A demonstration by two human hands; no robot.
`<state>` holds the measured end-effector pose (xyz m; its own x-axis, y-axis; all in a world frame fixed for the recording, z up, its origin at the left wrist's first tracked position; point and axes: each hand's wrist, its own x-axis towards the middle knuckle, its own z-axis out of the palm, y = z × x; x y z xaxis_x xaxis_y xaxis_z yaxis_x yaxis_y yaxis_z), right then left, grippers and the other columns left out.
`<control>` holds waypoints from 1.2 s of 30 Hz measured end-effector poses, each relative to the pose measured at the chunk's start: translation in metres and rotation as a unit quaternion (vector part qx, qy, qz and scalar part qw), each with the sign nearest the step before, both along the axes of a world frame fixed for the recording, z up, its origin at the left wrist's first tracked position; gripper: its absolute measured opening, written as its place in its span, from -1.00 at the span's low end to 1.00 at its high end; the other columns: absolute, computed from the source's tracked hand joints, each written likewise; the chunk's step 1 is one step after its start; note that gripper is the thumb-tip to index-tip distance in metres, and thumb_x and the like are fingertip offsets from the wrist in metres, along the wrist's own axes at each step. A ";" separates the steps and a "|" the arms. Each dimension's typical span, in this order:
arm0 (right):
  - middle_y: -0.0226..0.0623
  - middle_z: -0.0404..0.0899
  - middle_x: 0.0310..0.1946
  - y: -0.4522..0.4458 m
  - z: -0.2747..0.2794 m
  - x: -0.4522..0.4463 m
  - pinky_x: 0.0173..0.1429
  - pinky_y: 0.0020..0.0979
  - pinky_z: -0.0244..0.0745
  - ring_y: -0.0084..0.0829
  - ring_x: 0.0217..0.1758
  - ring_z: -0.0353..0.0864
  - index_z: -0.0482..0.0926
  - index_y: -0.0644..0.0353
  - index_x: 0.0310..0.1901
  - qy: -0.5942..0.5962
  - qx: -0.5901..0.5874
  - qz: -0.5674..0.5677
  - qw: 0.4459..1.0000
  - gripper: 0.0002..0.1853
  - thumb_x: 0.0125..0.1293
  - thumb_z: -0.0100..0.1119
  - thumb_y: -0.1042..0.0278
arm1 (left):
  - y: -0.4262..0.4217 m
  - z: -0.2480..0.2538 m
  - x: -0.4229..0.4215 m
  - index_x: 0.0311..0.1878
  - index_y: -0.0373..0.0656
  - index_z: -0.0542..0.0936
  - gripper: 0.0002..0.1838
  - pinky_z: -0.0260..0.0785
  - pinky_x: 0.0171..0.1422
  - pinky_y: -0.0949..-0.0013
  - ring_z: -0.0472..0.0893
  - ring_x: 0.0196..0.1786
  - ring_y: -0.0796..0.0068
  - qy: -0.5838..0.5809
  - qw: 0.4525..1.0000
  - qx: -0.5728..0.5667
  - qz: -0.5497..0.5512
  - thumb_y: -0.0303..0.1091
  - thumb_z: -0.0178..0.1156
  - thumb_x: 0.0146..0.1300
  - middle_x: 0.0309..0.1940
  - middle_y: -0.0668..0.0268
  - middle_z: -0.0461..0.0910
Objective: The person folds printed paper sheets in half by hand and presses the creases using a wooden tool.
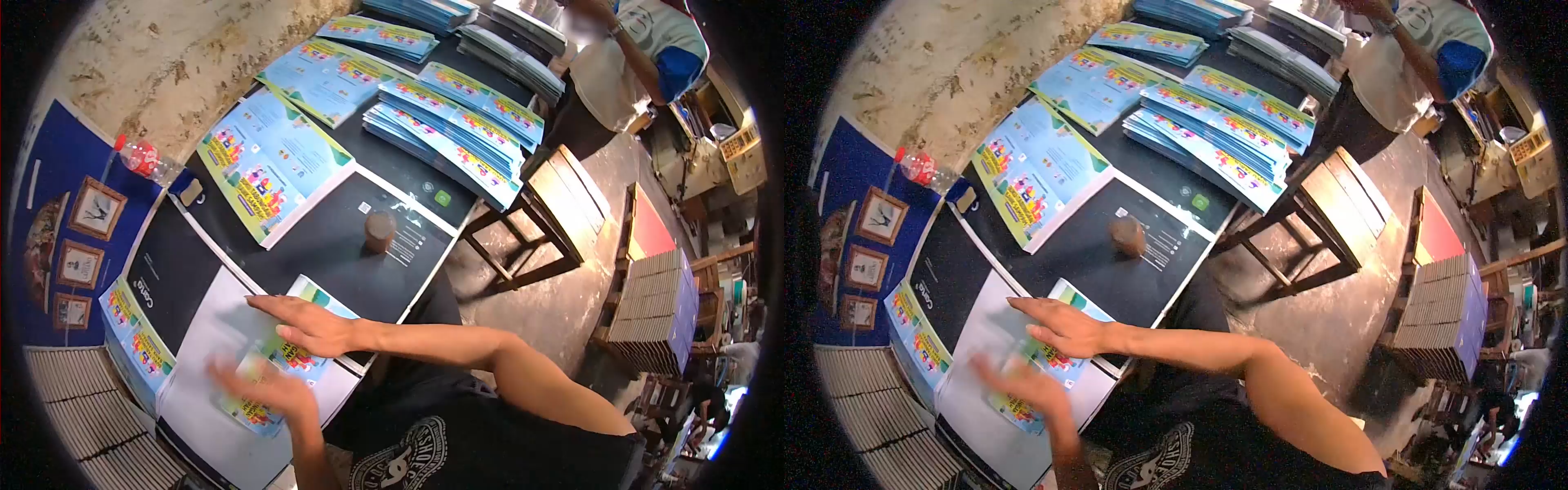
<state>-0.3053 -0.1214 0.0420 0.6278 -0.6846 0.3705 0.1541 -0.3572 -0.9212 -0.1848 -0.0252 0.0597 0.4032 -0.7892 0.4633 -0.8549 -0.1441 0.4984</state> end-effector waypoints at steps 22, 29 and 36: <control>-0.12 0.22 0.53 0.035 -0.041 0.024 0.64 0.17 -0.15 -0.08 0.63 0.10 0.31 0.08 0.48 0.356 -0.313 -0.146 0.868 -0.26 0.31 0.11 -0.03 | -0.005 -0.041 0.042 0.51 -0.35 0.15 -0.47 0.05 0.60 0.03 0.22 0.54 -0.04 0.093 0.990 -0.095 0.038 -0.28 -0.15 0.60 0.50 -0.13 0.15; -0.06 0.09 0.59 0.063 -0.029 0.046 0.68 0.15 -0.27 -0.09 0.67 0.00 0.15 0.18 0.54 0.306 -0.259 -0.090 0.912 -0.22 0.43 -0.08 -0.16 | 0.018 0.040 0.047 0.53 -0.23 0.19 -0.46 0.07 0.59 -0.02 0.25 0.50 -0.06 0.085 0.966 -0.243 0.016 -0.15 -0.20 0.64 0.57 0.03 0.10; -0.06 0.00 0.61 0.058 -0.020 0.046 0.69 0.12 -0.26 -0.09 0.69 -0.08 0.06 0.12 0.58 0.346 -0.263 -0.062 0.899 -0.19 0.46 -0.10 -0.21 | 0.021 0.010 0.053 0.46 -0.36 0.26 -0.48 0.20 0.50 0.00 0.38 0.38 -0.04 0.038 0.990 -0.113 0.069 -0.18 -0.21 0.65 0.38 -0.11 0.31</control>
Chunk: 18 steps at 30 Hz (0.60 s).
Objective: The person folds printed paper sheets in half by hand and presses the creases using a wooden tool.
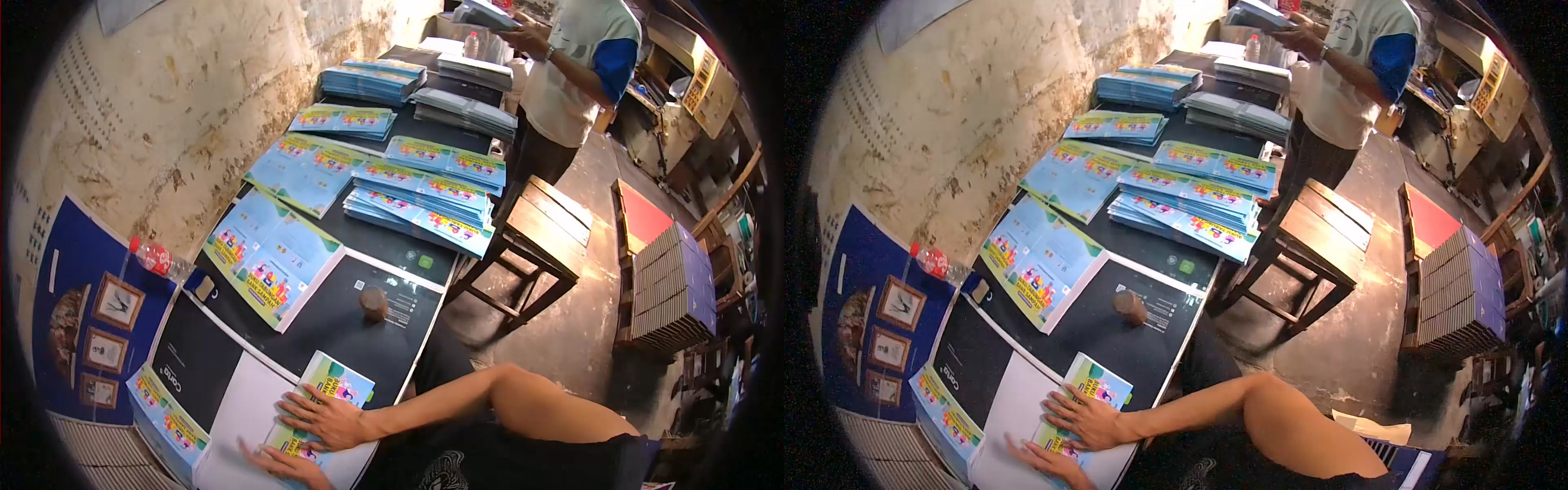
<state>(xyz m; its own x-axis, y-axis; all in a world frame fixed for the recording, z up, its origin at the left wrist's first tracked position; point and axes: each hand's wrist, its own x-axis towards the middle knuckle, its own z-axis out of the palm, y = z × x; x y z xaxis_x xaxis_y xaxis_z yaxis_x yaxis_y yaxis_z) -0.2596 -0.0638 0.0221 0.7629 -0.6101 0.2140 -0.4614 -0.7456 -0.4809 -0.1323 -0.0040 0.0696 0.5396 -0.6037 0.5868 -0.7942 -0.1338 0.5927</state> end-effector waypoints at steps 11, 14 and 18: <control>-0.07 0.02 0.60 0.004 -0.001 0.000 0.67 0.12 -0.18 -0.09 0.68 -0.02 0.06 0.13 0.57 -0.010 -0.012 -0.017 1.000 -0.22 0.47 -0.12 -0.16 | 0.035 -0.027 0.066 0.42 -0.39 0.31 -0.51 0.14 0.56 -0.03 0.31 0.47 -0.13 0.248 0.960 0.057 0.117 -0.23 -0.12 0.61 0.43 -0.24 0.27; -0.05 0.07 0.59 -0.002 -0.005 -0.003 0.67 0.11 -0.17 -0.10 0.68 -0.01 0.11 0.14 0.56 0.002 -0.017 -0.010 1.000 -0.20 0.46 -0.09 -0.22 | 0.033 -0.012 0.027 0.42 -0.39 0.33 -0.50 0.12 0.59 -0.03 0.27 0.52 -0.12 -0.215 0.966 0.139 -0.028 -0.23 -0.08 0.59 0.46 -0.23 0.24; -0.04 0.09 0.58 -0.017 0.021 -0.014 0.67 0.07 -0.18 -0.11 0.67 0.00 0.16 0.15 0.54 0.007 -0.029 -0.024 0.999 -0.18 0.47 -0.11 -0.30 | 0.040 -0.039 0.053 0.40 -0.39 0.37 -0.50 0.08 0.58 -0.16 0.26 0.49 -0.22 -0.120 0.968 0.207 -0.081 -0.24 -0.04 0.56 0.41 -0.20 0.33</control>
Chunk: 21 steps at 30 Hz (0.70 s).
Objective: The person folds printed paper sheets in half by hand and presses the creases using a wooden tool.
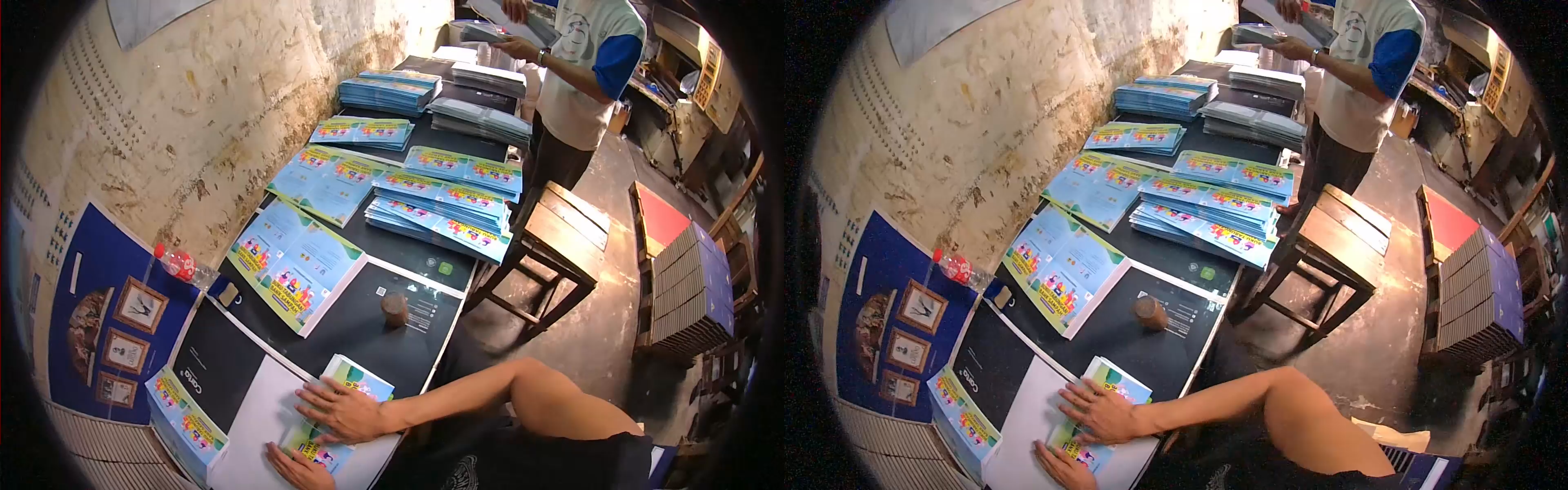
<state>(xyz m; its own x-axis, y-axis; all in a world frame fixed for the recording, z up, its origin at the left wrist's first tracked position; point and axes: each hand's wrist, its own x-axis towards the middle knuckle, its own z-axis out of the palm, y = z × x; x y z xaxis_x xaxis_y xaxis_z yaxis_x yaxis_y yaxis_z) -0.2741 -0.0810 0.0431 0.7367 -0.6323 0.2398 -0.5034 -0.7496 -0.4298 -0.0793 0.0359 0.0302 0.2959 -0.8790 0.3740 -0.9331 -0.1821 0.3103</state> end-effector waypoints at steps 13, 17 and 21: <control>0.03 0.07 0.58 -0.021 -0.009 -0.022 0.65 0.17 -0.18 -0.04 0.66 0.04 0.21 0.15 0.52 0.011 0.033 0.015 0.999 -0.34 0.55 -0.17 -0.09 | -0.055 -0.012 -0.061 0.51 -0.25 0.19 -0.34 -0.16 0.65 -0.21 0.03 0.63 -0.13 0.001 0.998 0.056 0.008 -0.14 0.04 0.46 0.50 -0.09 0.19; 0.04 0.05 0.59 -0.004 0.070 -0.041 0.66 0.13 -0.20 -0.04 0.67 0.01 0.12 0.30 0.54 -0.316 0.107 0.101 0.937 -0.24 0.53 -0.11 -0.12 | -0.046 -0.011 -0.069 0.41 -0.24 0.30 -0.39 -0.11 0.59 -0.33 0.16 0.57 -0.09 -0.073 0.991 0.110 -0.035 -0.04 0.03 0.47 0.44 -0.04 0.28; 0.04 -0.05 0.61 -0.011 0.056 -0.040 0.68 0.11 -0.30 -0.05 0.70 -0.13 -0.04 0.30 0.59 -0.383 0.064 0.167 0.906 -0.10 0.50 -0.15 -0.28 | -0.056 -0.011 -0.065 0.31 -0.25 0.37 -0.48 0.00 0.55 -0.32 0.26 0.51 -0.07 -0.055 0.989 0.126 -0.046 -0.03 -0.04 0.53 0.39 -0.05 0.33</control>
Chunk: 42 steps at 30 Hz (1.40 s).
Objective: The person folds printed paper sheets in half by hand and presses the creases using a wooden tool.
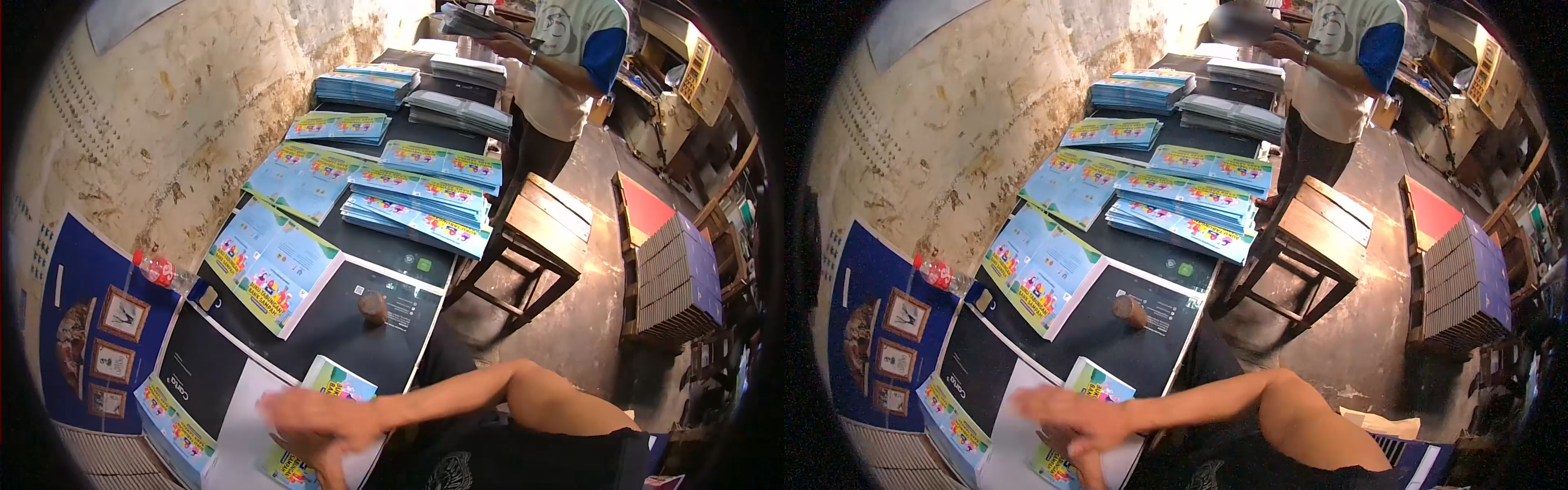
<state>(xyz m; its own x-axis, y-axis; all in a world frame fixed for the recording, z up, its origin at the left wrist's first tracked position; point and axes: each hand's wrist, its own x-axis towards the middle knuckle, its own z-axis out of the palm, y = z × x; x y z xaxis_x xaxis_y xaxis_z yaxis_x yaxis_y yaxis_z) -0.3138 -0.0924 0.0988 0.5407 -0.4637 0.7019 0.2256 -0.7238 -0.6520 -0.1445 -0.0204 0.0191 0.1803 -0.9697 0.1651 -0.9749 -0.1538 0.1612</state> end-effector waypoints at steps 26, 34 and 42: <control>0.06 0.19 0.52 -0.011 -0.074 0.020 0.66 0.09 -0.12 -0.01 0.61 0.12 0.30 0.34 0.43 0.340 -0.062 -0.158 0.925 -0.28 0.49 -0.15 -0.14 | 0.037 0.023 0.049 0.39 -0.39 0.38 -0.50 0.15 0.53 -0.11 0.36 0.43 -0.13 0.180 0.922 -0.339 0.039 -0.20 -0.07 0.58 0.29 -0.16 0.44; 0.03 0.19 0.52 -0.006 -0.065 0.019 0.66 0.09 -0.10 -0.04 0.62 0.12 0.31 0.32 0.43 0.364 -0.067 -0.144 0.918 -0.27 0.50 -0.15 -0.17 | 0.052 0.014 0.065 0.45 -0.38 0.29 -0.46 0.09 0.57 -0.13 0.32 0.46 -0.17 0.152 0.908 -0.386 0.062 -0.21 -0.09 0.57 0.42 -0.19 0.30; 0.08 0.07 0.58 -0.001 0.040 -0.014 0.67 0.06 -0.20 -0.01 0.68 -0.03 0.24 0.30 0.50 -0.056 -0.003 0.026 0.998 -0.24 0.53 -0.13 -0.18 | 0.047 0.009 0.062 0.40 -0.40 0.38 -0.49 0.13 0.54 -0.12 0.33 0.44 -0.19 0.215 0.936 -0.279 -0.011 -0.21 -0.14 0.60 0.40 -0.18 0.33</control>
<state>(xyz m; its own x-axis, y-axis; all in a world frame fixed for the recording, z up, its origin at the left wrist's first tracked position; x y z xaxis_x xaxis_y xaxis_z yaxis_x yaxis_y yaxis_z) -0.3277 -0.0934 0.1383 0.4820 -0.4326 0.7619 0.3346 -0.7128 -0.6164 -0.0823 0.0267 0.0276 0.3267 -0.7584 0.5639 -0.8035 0.0913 0.5883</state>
